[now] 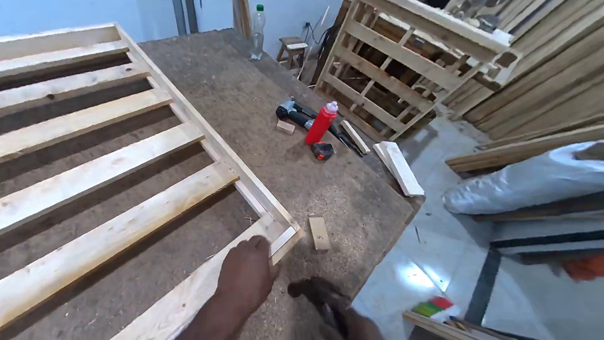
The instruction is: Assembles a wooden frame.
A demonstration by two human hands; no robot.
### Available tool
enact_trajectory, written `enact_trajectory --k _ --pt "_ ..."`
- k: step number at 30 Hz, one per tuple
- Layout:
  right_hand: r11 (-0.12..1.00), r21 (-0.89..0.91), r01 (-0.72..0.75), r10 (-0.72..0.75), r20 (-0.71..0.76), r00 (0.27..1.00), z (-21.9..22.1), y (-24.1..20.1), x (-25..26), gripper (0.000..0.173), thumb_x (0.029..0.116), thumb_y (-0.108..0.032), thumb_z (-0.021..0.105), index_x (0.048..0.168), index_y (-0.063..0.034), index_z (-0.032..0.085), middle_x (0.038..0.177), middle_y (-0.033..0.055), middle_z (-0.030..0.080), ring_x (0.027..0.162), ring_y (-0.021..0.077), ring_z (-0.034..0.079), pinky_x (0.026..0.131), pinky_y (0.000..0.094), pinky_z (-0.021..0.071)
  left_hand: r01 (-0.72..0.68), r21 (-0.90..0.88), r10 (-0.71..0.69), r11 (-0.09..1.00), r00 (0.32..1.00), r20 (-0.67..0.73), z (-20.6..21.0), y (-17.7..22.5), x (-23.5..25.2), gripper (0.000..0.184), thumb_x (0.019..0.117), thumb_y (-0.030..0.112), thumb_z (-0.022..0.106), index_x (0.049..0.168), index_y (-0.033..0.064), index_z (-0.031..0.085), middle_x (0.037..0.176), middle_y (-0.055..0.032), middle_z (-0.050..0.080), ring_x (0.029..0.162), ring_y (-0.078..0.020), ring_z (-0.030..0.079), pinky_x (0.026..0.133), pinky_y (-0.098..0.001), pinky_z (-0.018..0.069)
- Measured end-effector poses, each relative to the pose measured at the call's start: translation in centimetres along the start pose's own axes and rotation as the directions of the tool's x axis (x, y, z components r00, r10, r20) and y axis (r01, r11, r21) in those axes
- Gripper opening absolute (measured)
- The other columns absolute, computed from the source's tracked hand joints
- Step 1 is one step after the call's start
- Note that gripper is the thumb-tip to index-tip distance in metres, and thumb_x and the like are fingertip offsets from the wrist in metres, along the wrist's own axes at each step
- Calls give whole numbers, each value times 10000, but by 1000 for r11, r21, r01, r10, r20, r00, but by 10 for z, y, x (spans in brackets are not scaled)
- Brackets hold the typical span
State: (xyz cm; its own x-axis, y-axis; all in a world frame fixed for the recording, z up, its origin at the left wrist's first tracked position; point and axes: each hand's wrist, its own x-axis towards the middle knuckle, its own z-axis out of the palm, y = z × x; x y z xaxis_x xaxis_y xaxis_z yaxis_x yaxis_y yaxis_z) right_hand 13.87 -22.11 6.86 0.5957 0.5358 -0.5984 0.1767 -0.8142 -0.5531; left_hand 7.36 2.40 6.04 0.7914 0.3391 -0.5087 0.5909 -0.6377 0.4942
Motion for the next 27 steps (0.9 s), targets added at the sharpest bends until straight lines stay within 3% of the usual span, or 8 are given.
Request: enact_trajectory --k 5,8,11,14,17,20,23,27 --pt "842 -423 334 -384 -35 923 -104 -82 41 420 994 -440 598 1239 -109 675 836 68 680 701 228 659 616 499 559 23 -13 -26 1000 977 -211 41 -68 -75 498 960 341 653 1390 91 624 1325 -168 667 1233 -412 617 958 -580 526" --pt "616 -706 349 -502 -11 865 -127 -128 74 420 999 -555 506 1159 -215 696 755 -19 640 626 169 631 542 456 540 -67 112 109 991 893 -437 63 -97 -88 434 917 373 710 1189 35 720 1113 -180 741 1016 -392 717 780 -526 596" --pt "428 -824 371 -521 110 846 -127 -172 93 238 989 -470 574 1009 -242 640 649 -75 553 527 115 562 465 380 493 -48 56 66 997 927 -370 54 -90 -83 402 884 346 743 1103 10 707 1080 -200 718 1017 -404 698 766 -528 586" --pt "399 -833 383 -524 136 841 -116 -190 100 250 971 -483 571 1030 -255 657 641 -103 547 520 76 545 462 340 483 -52 99 86 994 921 -380 52 -92 -80 404 875 351 740 1108 21 722 1032 -183 713 972 -378 707 721 -494 591" --pt "658 -680 325 -444 0 896 -101 -167 95 408 967 -604 512 1023 -242 692 663 -85 600 542 89 592 489 364 528 -55 138 109 989 903 -417 54 -96 -79 358 862 344 741 1071 54 724 980 -150 706 917 -343 706 667 -455 581" --pt "905 -270 329 -356 -59 933 -69 -127 71 515 998 -611 511 1100 -137 686 706 -35 620 563 117 602 509 349 539 -51 148 110 988 898 -425 52 -95 -79 351 836 327 767 1051 54 714 977 -160 700 919 -354 702 674 -463 584" --pt "934 262 244 -236 -63 970 -14 -81 33 400 1033 -469 534 1083 -84 631 676 -31 598 504 107 583 456 308 543 -33 171 114 985 865 -489 51 -91 -74 327 816 317 767 999 53 702 928 -149 684 874 -345 704 652 -464 587" --pt "849 527 -37 24 31 999 67 -40 -14 310 1044 -332 473 1089 -48 587 672 24 595 485 157 573 456 343 539 53 35 -47 998 986 -163 36 -82 -78 389 948 372 643 1165 51 681 1123 -188 683 1091 -379 663 868 -537 557"
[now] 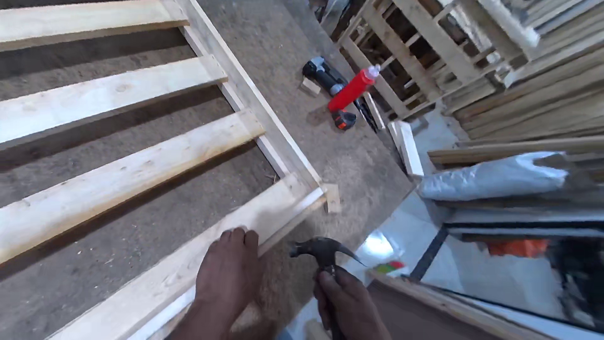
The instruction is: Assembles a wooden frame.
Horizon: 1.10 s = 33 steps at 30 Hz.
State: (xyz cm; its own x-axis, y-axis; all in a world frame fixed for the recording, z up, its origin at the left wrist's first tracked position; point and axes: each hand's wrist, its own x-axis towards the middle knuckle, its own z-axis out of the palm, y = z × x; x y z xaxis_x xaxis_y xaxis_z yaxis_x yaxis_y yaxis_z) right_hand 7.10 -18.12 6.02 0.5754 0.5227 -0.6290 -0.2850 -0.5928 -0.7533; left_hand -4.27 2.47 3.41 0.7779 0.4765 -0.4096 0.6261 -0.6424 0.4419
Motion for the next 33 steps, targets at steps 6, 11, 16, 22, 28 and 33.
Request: enact_trajectory --k 6,11,16,22,28,33 --pt "996 87 32 -40 92 995 29 63 -25 403 1016 -443 516 1109 -56 576 710 20 614 549 172 628 518 367 583 -61 126 70 990 996 -63 18 -12 -5 410 911 431 696 1152 99 687 1065 -130 672 1010 -332 678 800 -529 574" --pt "971 230 70 -81 40 996 40 73 -20 327 1058 -319 430 1062 -27 578 714 5 597 521 142 587 476 321 548 -61 186 65 981 998 -19 17 -16 -5 424 878 376 742 1189 100 654 1070 -121 646 1015 -326 664 805 -558 569" --pt "917 397 33 -42 14 999 45 81 -3 422 1102 -321 338 1086 9 600 692 30 604 507 126 576 495 289 545 -99 179 97 979 995 22 6 -45 -41 532 924 302 728 1380 63 592 1262 -162 653 1133 -341 658 950 -595 534" --pt "765 633 119 -45 -132 990 69 91 19 448 1118 -377 319 1138 -8 573 664 55 596 460 143 559 452 303 540 25 178 -15 984 998 -54 14 -103 -102 563 849 339 793 1317 76 622 1248 -147 651 1104 -338 660 914 -596 543" --pt "870 492 10 -78 119 990 46 111 12 415 1096 -378 392 1092 -34 623 680 15 599 495 104 549 476 268 507 45 188 -22 981 992 -123 24 -107 -100 523 807 254 787 1268 60 631 1176 -152 662 1013 -339 676 826 -607 553" --pt "657 736 164 -17 -204 979 53 101 23 497 1103 -504 282 1041 -89 548 615 13 538 427 132 519 415 317 523 68 197 -42 978 990 -131 26 -107 -99 525 787 251 804 1246 74 621 1123 -128 659 949 -311 678 786 -583 561"
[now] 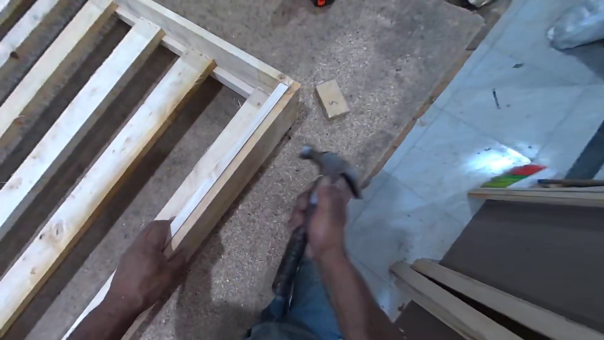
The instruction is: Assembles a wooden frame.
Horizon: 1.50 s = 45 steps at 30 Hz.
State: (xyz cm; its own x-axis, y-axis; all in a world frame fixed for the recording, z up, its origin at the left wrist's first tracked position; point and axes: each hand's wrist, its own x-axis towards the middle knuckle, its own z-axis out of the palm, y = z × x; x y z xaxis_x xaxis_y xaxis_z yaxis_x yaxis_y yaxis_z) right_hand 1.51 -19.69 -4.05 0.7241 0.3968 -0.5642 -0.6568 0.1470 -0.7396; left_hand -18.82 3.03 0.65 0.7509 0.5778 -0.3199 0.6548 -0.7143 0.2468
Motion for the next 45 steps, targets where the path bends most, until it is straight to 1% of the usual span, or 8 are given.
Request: enact_trajectory --k 4,10,15,20,26,31,35,45 --pt "815 -569 -109 396 409 822 16 6 -10 409 1112 -395 395 1074 -52 615 729 14 603 538 99 570 514 265 517 -14 -6 14 1000 1000 11 -1 0 1 542 792 239 791 1274 74 608 1154 -137 657 983 -316 680 806 -597 556" --pt "1000 26 -6 6 -14 1000 2 5 2 505 1109 -504 264 1040 -85 537 612 8 525 410 126 508 403 316 525 -32 -4 32 999 998 46 -5 -2 3 549 784 209 799 1268 55 590 1123 -146 649 971 -319 672 802 -571 562" --pt "826 -561 -47 369 475 799 28 23 -29 412 1100 -374 420 1088 -19 629 747 31 617 568 119 592 533 296 532 -80 -71 89 994 988 125 -12 -8 5 646 757 300 722 1329 56 550 1174 -133 630 1045 -282 654 841 -555 556" --pt "999 42 14 -11 -69 998 6 22 -10 501 1109 -481 280 1030 -71 557 633 17 554 433 139 531 426 333 542 -177 -165 186 970 982 41 -5 -22 3 584 910 544 470 1302 128 594 1100 -4 642 962 -98 648 776 -386 576" --pt "866 -495 -66 323 455 830 20 27 -29 411 1095 -374 408 1059 -31 632 707 14 609 533 110 576 499 284 522 -231 -296 236 927 971 -20 -6 -21 4 547 1026 529 342 1257 136 645 1112 7 657 1009 -92 645 858 -376 567" --pt "996 87 2 5 -85 996 14 33 -11 525 1111 -500 254 1017 -78 551 617 14 544 424 137 527 414 329 536 -223 -326 227 919 973 -24 -7 -20 2 531 1035 535 326 1233 166 654 1131 34 657 1025 -68 646 864 -345 575" --pt "915 -384 -122 281 391 877 27 38 -23 437 1115 -383 356 1046 -27 600 682 25 589 513 112 567 497 276 526 -210 -339 218 917 976 -15 -8 -20 1 548 1034 500 321 1277 131 645 1194 5 658 1083 -83 641 925 -371 562" --pt "915 -391 -101 269 402 875 32 41 -29 444 1113 -382 356 1026 -22 600 674 25 587 506 118 563 490 286 521 -198 -328 208 923 978 -6 -8 -19 4 575 1021 567 315 1242 145 636 1095 16 660 993 -79 654 846 -363 576"
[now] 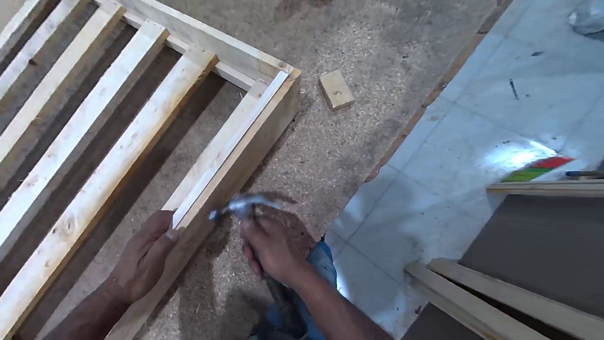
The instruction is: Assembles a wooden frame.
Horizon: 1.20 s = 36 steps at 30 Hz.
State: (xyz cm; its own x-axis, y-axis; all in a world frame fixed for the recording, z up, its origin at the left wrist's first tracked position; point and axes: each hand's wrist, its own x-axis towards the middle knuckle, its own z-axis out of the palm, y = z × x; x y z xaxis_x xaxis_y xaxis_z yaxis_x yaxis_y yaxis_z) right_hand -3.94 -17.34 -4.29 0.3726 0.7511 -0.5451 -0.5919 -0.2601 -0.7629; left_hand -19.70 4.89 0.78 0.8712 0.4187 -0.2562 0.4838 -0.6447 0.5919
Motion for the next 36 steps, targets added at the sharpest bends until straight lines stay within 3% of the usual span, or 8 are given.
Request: enact_trajectory --k 6,11,15,19,22,27,33,36 --pt "840 396 371 -81 -584 808 8 9 13 536 1114 -488 216 995 -77 539 589 12 523 415 147 524 419 344 536 -35 -20 35 999 999 -18 1 -2 0 534 1032 531 316 1225 161 650 1099 33 651 990 -66 646 835 -345 575" --pt "944 223 242 -150 -363 920 34 12 9 419 1117 -275 324 985 27 584 611 45 573 465 146 568 466 316 546 -56 -18 55 998 998 -39 1 -3 -3 563 1034 554 317 1230 158 666 1159 20 654 1050 -74 638 886 -357 562" --pt "866 264 424 -147 -677 721 52 4 16 501 1132 -349 207 950 -3 521 563 25 548 433 152 576 449 342 564 -65 -15 64 998 997 -53 3 -4 -4 605 1031 578 301 1239 139 662 1155 1 656 1038 -82 642 873 -371 563" --pt "971 43 235 -188 -467 864 66 25 20 384 1112 -264 383 1138 53 597 716 74 633 571 172 628 560 362 584 -27 -29 27 999 1000 15 -5 -2 -4 500 1032 455 354 1237 127 670 1183 -19 649 1086 -127 634 928 -415 550" --pt "950 103 294 -195 -539 819 61 30 12 507 1128 -391 261 1053 0 575 648 50 600 487 183 604 491 390 585 85 -38 -80 996 990 116 -26 -9 -24 430 1079 346 388 1356 142 645 1174 -21 668 989 -131 655 871 -412 559" --pt "980 -181 82 -117 -192 974 43 33 -6 465 1113 -434 361 1108 -30 593 692 76 621 520 198 613 515 373 577 62 190 -65 980 998 10 -28 -61 -101 569 1046 547 339 1148 124 706 1024 -8 659 896 -131 660 779 -417 581" --pt "909 347 232 -67 -429 901 65 59 -31 522 1112 -497 256 1015 -74 546 600 24 516 408 152 508 403 348 527 92 444 1 891 979 -204 -3 -76 -124 706 1046 602 189 974 77 656 916 -90 647 770 -255 666 627 -514 554" --pt "976 198 92 -47 -222 974 106 90 -28 461 1129 -385 282 1035 -19 547 643 45 570 466 157 569 465 337 555 105 453 -12 886 979 -205 -4 -72 -123 693 1042 606 208 975 84 659 935 -89 654 775 -254 666 636 -527 545"
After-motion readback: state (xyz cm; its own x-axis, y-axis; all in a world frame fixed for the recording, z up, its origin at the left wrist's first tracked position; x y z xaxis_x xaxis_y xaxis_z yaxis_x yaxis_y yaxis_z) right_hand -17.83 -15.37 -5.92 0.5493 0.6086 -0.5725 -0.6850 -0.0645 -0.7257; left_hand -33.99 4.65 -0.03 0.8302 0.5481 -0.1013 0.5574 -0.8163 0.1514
